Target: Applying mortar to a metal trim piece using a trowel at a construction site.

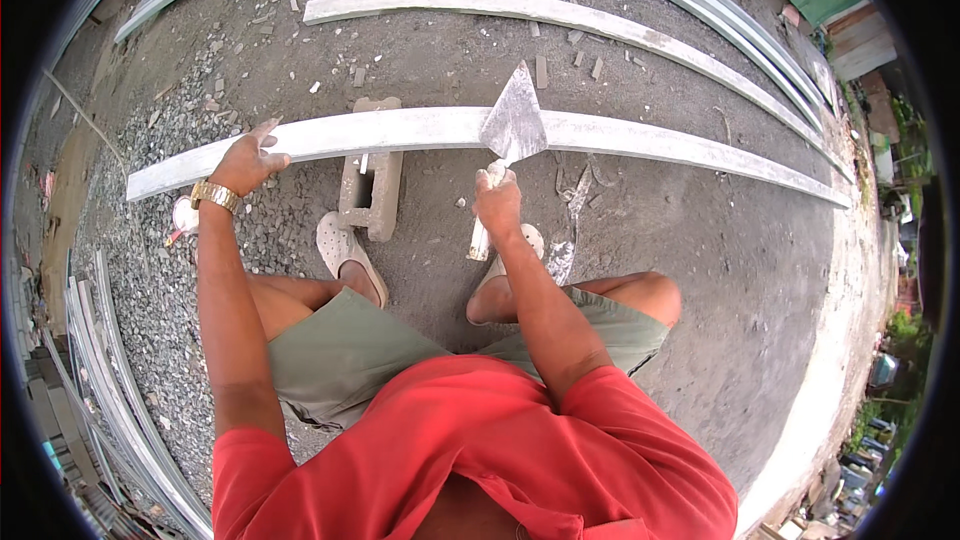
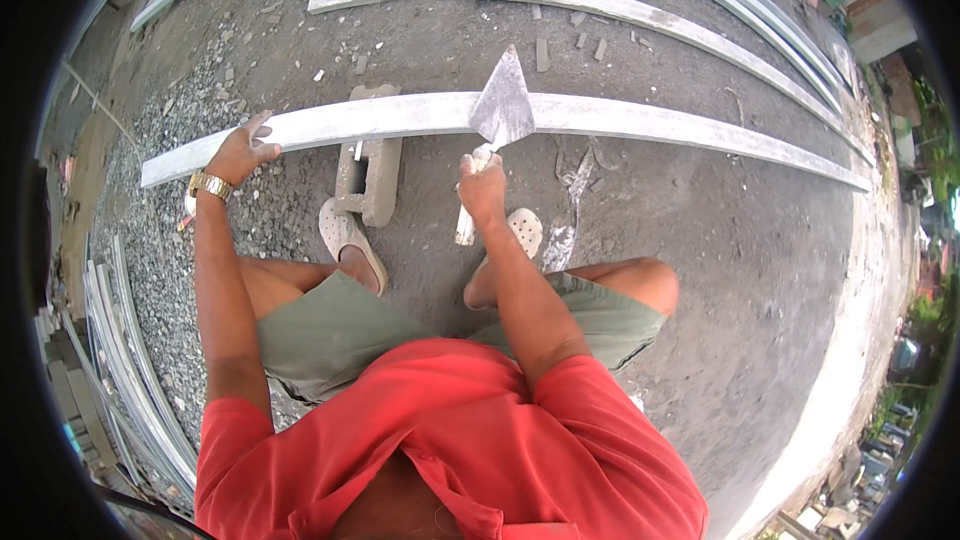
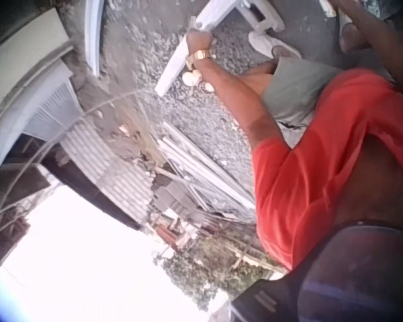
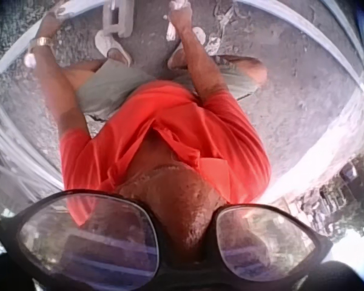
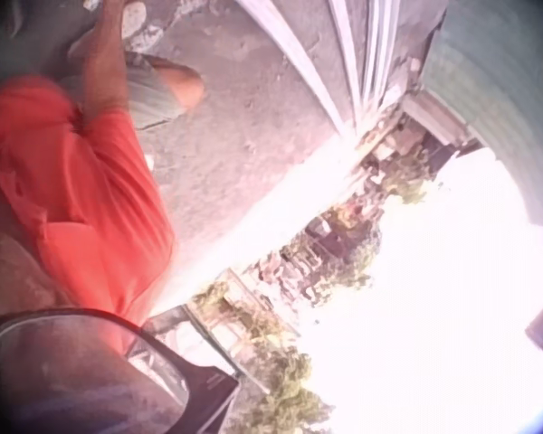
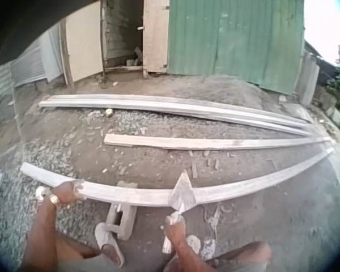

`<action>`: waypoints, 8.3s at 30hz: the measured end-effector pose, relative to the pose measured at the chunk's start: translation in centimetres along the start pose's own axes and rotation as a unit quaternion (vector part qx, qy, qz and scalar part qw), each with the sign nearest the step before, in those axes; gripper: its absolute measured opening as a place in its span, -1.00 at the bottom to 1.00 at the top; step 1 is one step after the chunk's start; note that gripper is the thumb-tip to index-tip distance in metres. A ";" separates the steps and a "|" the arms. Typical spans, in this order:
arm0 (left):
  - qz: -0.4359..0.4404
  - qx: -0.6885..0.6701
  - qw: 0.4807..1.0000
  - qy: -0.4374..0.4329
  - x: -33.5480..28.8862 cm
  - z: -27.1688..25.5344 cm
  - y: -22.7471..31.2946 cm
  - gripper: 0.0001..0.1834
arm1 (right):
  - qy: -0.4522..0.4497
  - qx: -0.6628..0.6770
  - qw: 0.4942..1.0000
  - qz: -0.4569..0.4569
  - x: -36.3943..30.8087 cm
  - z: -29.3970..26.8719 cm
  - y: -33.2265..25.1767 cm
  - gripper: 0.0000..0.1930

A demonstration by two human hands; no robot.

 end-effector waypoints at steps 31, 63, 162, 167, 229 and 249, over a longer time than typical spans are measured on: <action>-0.002 -0.029 0.998 -0.059 1.7 -0.7 4.5 -0.19 | 0.130 -0.004 0.991 0.009 4.9 -8.0 1.0 -0.63; 0.024 -0.060 0.997 -0.046 2.5 -1.5 6.2 -0.21 | 0.118 -0.058 0.988 -0.080 3.8 -2.4 -0.5 -0.74; 0.071 -0.099 0.990 -0.071 3.6 -0.9 9.8 -0.19 | 0.106 -0.077 0.991 0.040 6.1 -8.4 0.2 -0.66; 0.009 -0.048 0.998 -0.048 1.8 -2.0 5.4 -0.21 | 0.170 0.057 0.973 0.146 11.7 -18.0 6.2 -0.70; 0.057 -0.075 0.995 -0.045 1.7 -2.3 7.1 -0.22 | 0.070 -0.080 0.994 -0.020 1.9 -3.7 -0.5 -0.65; 0.034 -0.071 0.997 -0.026 0.5 -2.7 5.6 -0.22 | 0.093 0.120 0.977 0.152 8.8 -13.5 3.3 -0.73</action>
Point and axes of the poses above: each hand's wrist, its own x-axis towards the middle knuckle, its own z-axis out of the palm, y = z × x, the point moved 9 cm from there along x, towards the middle knuckle, and after that the axes turned 15 degrees about z, right-handed, at the moved point
